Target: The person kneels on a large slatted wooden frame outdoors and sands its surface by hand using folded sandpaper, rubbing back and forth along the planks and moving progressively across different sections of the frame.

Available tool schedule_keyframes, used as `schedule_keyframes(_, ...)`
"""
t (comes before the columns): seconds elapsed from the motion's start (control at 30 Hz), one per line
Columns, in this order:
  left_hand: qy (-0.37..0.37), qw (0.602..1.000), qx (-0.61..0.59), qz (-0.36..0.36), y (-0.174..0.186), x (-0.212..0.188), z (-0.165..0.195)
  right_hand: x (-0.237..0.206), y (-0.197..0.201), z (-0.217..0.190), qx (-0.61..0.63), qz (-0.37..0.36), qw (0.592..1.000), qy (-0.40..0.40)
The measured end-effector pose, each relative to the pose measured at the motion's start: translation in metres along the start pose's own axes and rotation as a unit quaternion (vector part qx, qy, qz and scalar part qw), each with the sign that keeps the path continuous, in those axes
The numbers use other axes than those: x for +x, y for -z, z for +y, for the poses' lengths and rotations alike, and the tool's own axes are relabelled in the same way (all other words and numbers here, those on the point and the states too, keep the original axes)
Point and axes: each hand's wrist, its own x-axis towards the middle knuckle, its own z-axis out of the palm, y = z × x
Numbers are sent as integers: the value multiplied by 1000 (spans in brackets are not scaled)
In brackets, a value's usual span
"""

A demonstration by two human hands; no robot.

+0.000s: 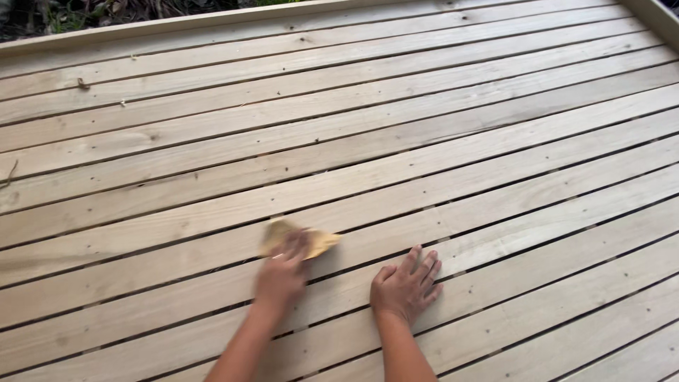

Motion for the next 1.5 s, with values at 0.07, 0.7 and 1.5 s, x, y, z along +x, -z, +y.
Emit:
schedule_keyframes(0.07,-5,997,48,56,17,-36,-31,-1,-1,0,0,-1,1000,3)
schedule_keyframes(0.7,-105,994,32,4,-56,123,100,0,3,0,3,-38,999,-6)
schedule_keyframes(1.5,-126,985,60,-104,-93,135,159,2,-21,14,-10,0,1000,18)
